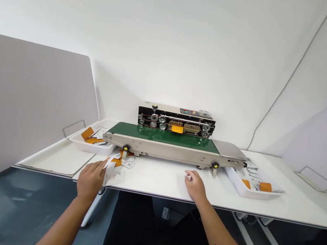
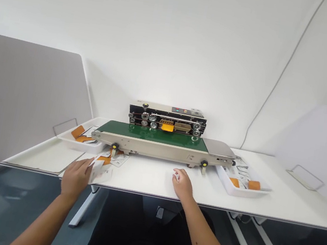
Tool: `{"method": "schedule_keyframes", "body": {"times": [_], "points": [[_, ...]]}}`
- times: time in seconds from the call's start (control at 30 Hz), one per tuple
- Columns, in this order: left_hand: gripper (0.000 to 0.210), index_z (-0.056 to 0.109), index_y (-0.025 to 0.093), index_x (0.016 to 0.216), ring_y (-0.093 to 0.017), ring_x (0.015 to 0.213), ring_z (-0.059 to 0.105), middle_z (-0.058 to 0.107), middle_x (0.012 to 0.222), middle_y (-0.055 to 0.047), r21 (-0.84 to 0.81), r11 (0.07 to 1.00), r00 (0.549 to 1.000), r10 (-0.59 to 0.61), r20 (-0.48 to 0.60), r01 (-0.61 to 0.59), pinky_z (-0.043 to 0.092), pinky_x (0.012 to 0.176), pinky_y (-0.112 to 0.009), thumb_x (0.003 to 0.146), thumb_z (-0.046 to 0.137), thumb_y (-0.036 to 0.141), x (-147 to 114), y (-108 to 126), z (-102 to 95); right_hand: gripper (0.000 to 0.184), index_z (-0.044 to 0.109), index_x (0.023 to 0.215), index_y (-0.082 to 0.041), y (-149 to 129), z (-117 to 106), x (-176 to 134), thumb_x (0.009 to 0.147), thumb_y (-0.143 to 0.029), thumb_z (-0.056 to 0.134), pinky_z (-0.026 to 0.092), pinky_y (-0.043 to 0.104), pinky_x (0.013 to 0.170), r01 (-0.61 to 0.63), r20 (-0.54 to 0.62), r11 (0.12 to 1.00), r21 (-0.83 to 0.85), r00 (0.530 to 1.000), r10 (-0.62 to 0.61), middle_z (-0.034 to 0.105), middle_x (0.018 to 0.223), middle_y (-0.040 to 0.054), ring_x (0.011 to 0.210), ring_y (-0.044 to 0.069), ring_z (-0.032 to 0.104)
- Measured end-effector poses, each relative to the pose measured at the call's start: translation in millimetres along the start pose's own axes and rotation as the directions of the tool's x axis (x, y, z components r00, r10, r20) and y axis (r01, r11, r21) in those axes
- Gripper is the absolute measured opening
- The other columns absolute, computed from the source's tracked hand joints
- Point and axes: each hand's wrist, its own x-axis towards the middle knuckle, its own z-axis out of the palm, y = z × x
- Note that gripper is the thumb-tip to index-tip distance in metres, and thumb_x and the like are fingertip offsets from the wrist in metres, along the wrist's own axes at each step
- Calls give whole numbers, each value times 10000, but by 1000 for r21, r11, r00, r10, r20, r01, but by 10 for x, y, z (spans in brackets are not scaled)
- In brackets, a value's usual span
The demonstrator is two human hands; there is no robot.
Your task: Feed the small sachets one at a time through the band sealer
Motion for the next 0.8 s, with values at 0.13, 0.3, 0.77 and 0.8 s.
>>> {"method": "schedule_keyframes", "body": {"times": [0.13, 0.3, 0.77, 0.8], "points": [[388, 645, 169, 1288, -315, 1104, 606, 681, 1212, -145, 18, 1000, 997, -2, 83, 0, 436, 1016, -451, 1016, 406, 310, 149, 355, 43, 344, 698, 1149, -236, -78, 22, -14, 873, -292, 500, 505, 364, 840, 66, 12, 997, -26, 998, -66, 664, 1060, 64, 883, 220, 619], [361, 659, 168, 1248, -337, 1099, 594, 675, 1179, -163, 9, 1000, 983, -31, 180, 30, 468, 906, -440, 980, 450, 289, 297, 747, 133, 340, 706, 1131, -238, -83, 11, -25, 863, -291, 503, 513, 365, 830, 32, -10, 999, -21, 999, -32, 665, 1038, 61, 875, 222, 622], [592, 447, 219, 1439, -144, 632, 608, 618, 889, -3, -739, 535, 893, -71, 444, 410, 509, 616, -279, 900, 584, 419, 390, 1403, 432, 639, 482, 1447, -267, -517, 568, 108, 831, -325, 643, 503, 263, 666, -71, 212, 821, 567, 975, -62, 644, 1189, 75, 890, 167, 603], [569, 471, 223, 1401, -135, 616, 598, 604, 878, 5, -761, 478, 871, -17, 491, 438, 503, 593, -270, 885, 601, 425, 403, 1485, 466, 635, 493, 1438, -262, -558, 648, 135, 827, -331, 651, 498, 258, 654, -103, 251, 785, 611, 965, -69, 659, 1138, 67, 843, 157, 608]]}}
